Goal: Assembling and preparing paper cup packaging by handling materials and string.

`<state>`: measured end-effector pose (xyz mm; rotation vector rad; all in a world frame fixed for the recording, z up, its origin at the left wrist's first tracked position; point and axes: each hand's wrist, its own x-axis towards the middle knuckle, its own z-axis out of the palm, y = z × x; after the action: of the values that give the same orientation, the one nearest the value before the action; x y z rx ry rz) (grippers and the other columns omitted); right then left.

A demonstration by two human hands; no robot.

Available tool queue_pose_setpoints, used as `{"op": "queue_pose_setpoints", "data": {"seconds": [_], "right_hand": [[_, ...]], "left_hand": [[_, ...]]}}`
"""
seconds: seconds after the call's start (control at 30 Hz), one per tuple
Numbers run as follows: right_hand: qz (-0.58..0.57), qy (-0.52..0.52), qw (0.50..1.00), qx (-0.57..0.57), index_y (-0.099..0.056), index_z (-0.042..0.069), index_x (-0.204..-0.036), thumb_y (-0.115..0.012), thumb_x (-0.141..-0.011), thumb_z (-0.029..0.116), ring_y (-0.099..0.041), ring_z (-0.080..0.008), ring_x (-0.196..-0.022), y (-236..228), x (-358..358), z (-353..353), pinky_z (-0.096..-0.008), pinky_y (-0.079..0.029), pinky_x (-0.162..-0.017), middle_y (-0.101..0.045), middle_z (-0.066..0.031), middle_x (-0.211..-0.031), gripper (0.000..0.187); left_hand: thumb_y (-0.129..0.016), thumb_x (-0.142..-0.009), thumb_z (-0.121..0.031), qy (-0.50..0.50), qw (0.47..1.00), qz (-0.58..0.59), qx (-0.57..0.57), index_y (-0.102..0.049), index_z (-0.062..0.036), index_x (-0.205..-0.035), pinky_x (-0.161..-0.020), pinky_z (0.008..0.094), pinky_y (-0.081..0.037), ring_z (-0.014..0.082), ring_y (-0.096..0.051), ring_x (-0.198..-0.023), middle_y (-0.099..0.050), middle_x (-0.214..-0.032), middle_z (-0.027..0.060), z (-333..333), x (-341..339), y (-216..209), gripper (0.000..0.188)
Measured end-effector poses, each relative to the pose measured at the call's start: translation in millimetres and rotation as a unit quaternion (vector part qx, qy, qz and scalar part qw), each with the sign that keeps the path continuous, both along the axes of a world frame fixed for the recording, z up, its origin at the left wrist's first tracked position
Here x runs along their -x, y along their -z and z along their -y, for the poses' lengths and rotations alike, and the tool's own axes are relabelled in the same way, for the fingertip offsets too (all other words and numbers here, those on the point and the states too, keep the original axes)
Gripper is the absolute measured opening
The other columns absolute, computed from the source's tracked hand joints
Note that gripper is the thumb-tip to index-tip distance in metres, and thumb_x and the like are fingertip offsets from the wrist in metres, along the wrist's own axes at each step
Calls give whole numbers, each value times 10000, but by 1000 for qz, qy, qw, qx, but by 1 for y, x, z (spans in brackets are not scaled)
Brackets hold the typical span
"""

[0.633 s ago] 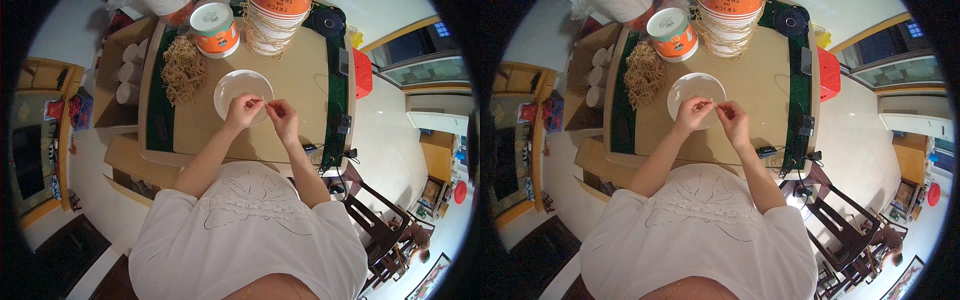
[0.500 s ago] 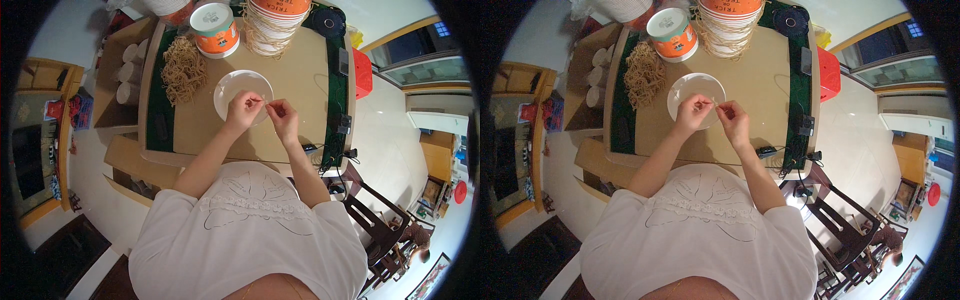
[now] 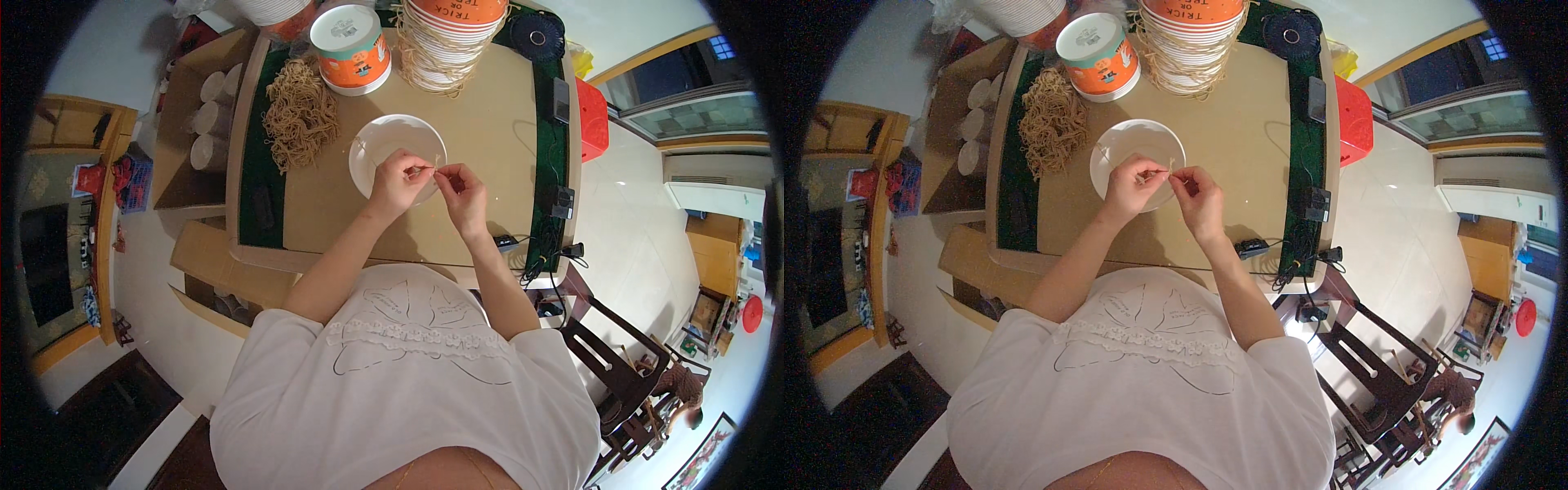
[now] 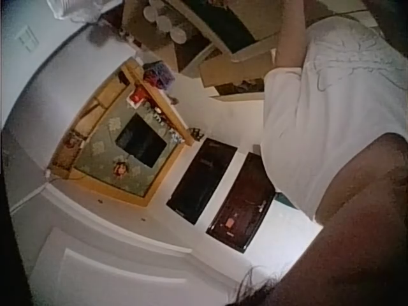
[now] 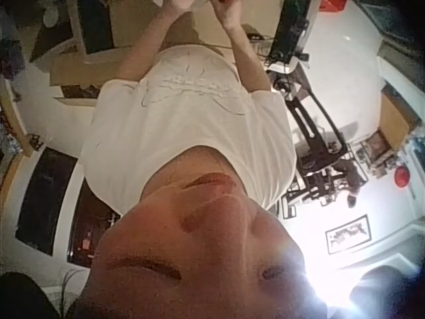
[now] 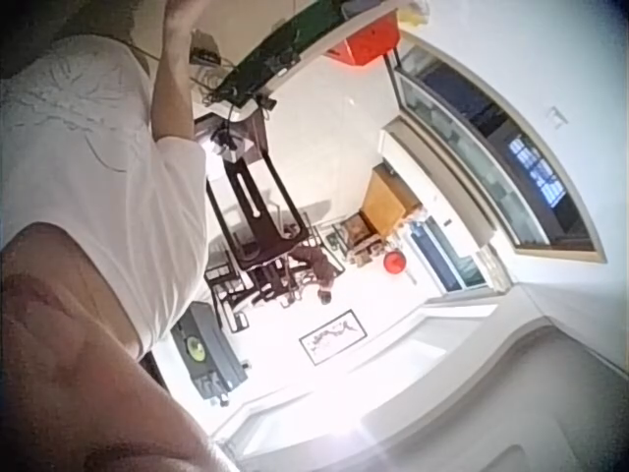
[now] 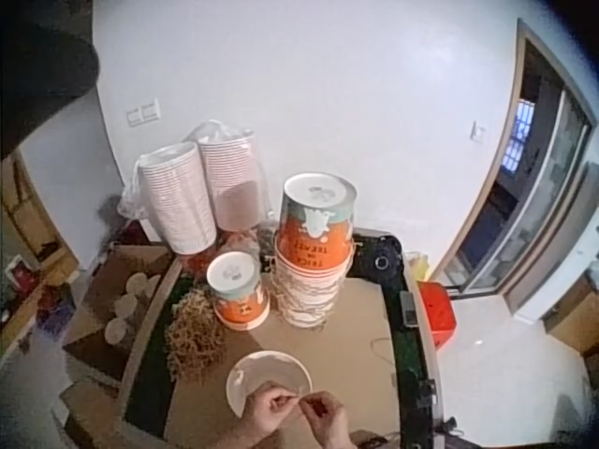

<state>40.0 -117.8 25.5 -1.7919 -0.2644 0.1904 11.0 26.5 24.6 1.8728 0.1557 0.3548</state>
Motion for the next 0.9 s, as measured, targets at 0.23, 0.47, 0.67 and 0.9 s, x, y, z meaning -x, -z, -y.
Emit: {"op": "queue_pose_setpoints", "data": {"seconds": [0.23,0.47,0.67,0.9], "right_hand": [[8,-7,1000,5,-610,-9,-878,-635,-837,54,-519,-52,-633,0,-1,1,-203,-442,-591,-610,-13,-729,79],[24,-10,1000,5,-614,-8,-866,-641,-830,53,-503,-49,-619,-2,0,1,-202,-432,-574,-597,-8,-712,76],[15,-13,1000,10,-617,-8,-869,-634,-837,59,-479,-46,-603,0,0,3,-200,-417,-558,-582,-1,-696,76],[28,-20,999,9,-618,-10,-892,-628,-832,39,-538,-91,-624,4,0,3,-236,-461,-584,-616,-60,-749,78]], "left_hand": [[-690,-737,-87,14,1000,3,-15,-666,-29,-817,-564,285,-460,180,-577,-623,-597,-774,79,1,2,-12,102],[-682,-734,-72,2,999,19,-43,-643,-30,-772,-551,295,-451,183,-566,-607,-578,-750,81,1,1,-8,69],[-683,-732,-77,19,998,-3,-53,-651,-48,-785,-557,293,-457,196,-573,-616,-583,-772,80,1,3,-15,68],[-680,-735,-80,11,992,12,-124,-642,-42,-814,-566,300,-469,216,-595,-642,-585,-781,82,4,3,-14,96]]}}
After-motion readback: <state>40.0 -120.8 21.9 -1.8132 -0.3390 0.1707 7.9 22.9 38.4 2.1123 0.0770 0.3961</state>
